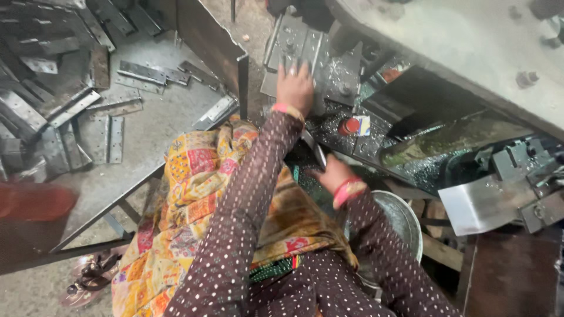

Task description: The person places metal hinge components into an industrial press machine and activates a lever to perform a fabrication step, then clears the machine and gathers the components into a metal bin.

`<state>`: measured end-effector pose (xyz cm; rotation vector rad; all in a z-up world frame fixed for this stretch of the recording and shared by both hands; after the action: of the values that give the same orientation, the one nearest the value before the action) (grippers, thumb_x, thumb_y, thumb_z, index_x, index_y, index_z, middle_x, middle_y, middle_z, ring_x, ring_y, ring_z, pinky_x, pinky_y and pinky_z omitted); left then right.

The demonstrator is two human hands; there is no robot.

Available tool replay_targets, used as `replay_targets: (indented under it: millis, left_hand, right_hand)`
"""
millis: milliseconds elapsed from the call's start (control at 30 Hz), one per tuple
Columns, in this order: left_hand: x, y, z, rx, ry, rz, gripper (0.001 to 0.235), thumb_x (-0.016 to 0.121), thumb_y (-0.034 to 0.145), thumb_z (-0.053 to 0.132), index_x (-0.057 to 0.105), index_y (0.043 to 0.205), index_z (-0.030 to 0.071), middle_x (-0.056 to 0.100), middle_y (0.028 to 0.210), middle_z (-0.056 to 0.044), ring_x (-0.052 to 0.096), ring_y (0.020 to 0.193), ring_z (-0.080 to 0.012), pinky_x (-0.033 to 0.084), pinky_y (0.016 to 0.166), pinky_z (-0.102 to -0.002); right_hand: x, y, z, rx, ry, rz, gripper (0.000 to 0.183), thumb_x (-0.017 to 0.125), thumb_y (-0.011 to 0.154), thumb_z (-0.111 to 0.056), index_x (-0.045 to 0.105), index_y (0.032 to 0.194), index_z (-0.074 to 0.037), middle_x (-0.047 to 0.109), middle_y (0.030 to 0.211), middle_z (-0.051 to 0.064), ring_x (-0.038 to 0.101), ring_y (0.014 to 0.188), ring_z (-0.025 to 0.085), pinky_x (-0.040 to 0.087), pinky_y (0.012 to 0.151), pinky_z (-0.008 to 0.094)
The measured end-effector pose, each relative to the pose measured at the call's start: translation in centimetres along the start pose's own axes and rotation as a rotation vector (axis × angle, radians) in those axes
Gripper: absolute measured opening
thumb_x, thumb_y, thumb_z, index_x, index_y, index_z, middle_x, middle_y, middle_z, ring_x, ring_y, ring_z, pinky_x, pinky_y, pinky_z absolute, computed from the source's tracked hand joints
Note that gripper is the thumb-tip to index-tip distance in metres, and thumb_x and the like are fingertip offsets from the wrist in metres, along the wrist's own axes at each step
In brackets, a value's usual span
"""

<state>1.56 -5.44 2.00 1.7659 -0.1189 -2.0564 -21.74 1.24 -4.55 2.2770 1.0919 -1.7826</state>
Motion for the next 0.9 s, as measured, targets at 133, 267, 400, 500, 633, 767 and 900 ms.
replay_targets:
  millis: [133, 267, 400, 500, 633, 767, 900]
  left_hand:
    - [-0.1, 2.4, -0.6, -0.041, -0.034, -0.006, 0.04, 0.05, 0.096, 0.02, 0.068, 0.129, 0.006, 0.05, 0.153, -0.012, 0.042, 0.143, -0.0317, 0.019, 0.119, -0.061]
    - [-0.8, 1.9, -0.3, -0.017, -0.021, -0.012, 0.03, 0.054, 0.095, 0.022, 0.074, 0.114, 0.011, 0.06, 0.14, -0.011, 0.048, 0.139, -0.028, 0.027, 0.118, -0.058]
    - [-1.9, -1.3, -1.4, -0.086, -0.346, -0.087, 0.017, 0.059, 0.099, 0.019, 0.073, 0.108, 0.017, 0.068, 0.114, -0.006, 0.066, 0.11, -0.0238, 0.048, 0.103, -0.046]
    - [-8.4, -7.5, -5.6, 0.121, -0.217, 0.639, 0.024, 0.065, 0.085, 0.02, 0.068, 0.107, 0.009, 0.067, 0.107, -0.007, 0.07, 0.1, -0.0242, 0.05, 0.1, -0.051]
    - [-7.0, -15.5, -21.0, -0.381, -0.053, 0.549, 0.028, 0.064, 0.082, 0.015, 0.069, 0.109, 0.018, 0.072, 0.109, -0.008, 0.071, 0.098, -0.0282, 0.053, 0.081, -0.048]
    - [-3.6, -26.5, -37.7, -0.937, 0.426, 0.282, 0.028, 0.061, 0.086, 0.023, 0.069, 0.111, 0.016, 0.062, 0.128, -0.024, 0.071, 0.093, -0.0339, 0.053, 0.081, -0.056]
    - [-4.8, -36.1, -46.6, -1.134, 0.578, 0.372, 0.076, 0.039, 0.058, 0.038, 0.067, 0.122, 0.008, 0.058, 0.132, -0.021, 0.063, 0.112, -0.0389, 0.049, 0.093, -0.059]
  right_hand:
    - [1.0, -0.6, 0.7, 0.031, 0.022, 0.071, 0.065, 0.077, 0.082, -0.056, 0.062, 0.115, -0.002, 0.073, 0.103, 0.027, 0.07, 0.096, 0.047, 0.056, 0.083, 0.053]
    - [9.6, -2.1, 3.4, 0.02, 0.1, 0.184, 0.06, 0.07, 0.09, -0.056, 0.062, 0.117, -0.004, 0.073, 0.099, 0.028, 0.069, 0.091, 0.049, 0.055, 0.079, 0.056]
    - [11.4, 0.4, 8.3, 0.013, 0.034, 0.142, 0.065, 0.072, 0.086, -0.06, 0.062, 0.108, 0.0, 0.072, 0.097, 0.03, 0.069, 0.09, 0.048, 0.055, 0.079, 0.056]
    - [5.6, 0.7, 5.9, -0.194, 0.071, 0.267, 0.065, 0.073, 0.087, -0.057, 0.063, 0.109, 0.003, 0.07, 0.092, 0.029, 0.069, 0.083, 0.046, 0.055, 0.072, 0.054]
    - [-1.1, -0.5, 3.0, 0.001, 0.009, 0.08, 0.06, 0.077, 0.088, -0.055, 0.066, 0.097, 0.004, 0.07, 0.075, 0.024, 0.07, 0.065, 0.038, 0.054, 0.063, 0.05]
    - [-2.1, -1.4, 0.8, 0.105, 0.046, 0.005, 0.057, 0.076, 0.084, -0.052, 0.065, 0.1, 0.001, 0.069, 0.07, 0.023, 0.069, 0.054, 0.037, 0.054, 0.055, 0.05]
    - [-2.2, -1.2, 1.5, 0.102, -0.047, 0.043, 0.057, 0.076, 0.085, -0.054, 0.067, 0.1, 0.001, 0.07, 0.068, 0.021, 0.069, 0.052, 0.032, 0.054, 0.054, 0.045]
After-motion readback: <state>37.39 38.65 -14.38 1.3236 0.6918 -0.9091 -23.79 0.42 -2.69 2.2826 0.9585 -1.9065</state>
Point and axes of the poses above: each hand's wrist, its own y-axis towards the middle knuckle, its own x-axis out of the palm, z = x × y, the point moved 6 cm from there along y, towards the middle knuckle
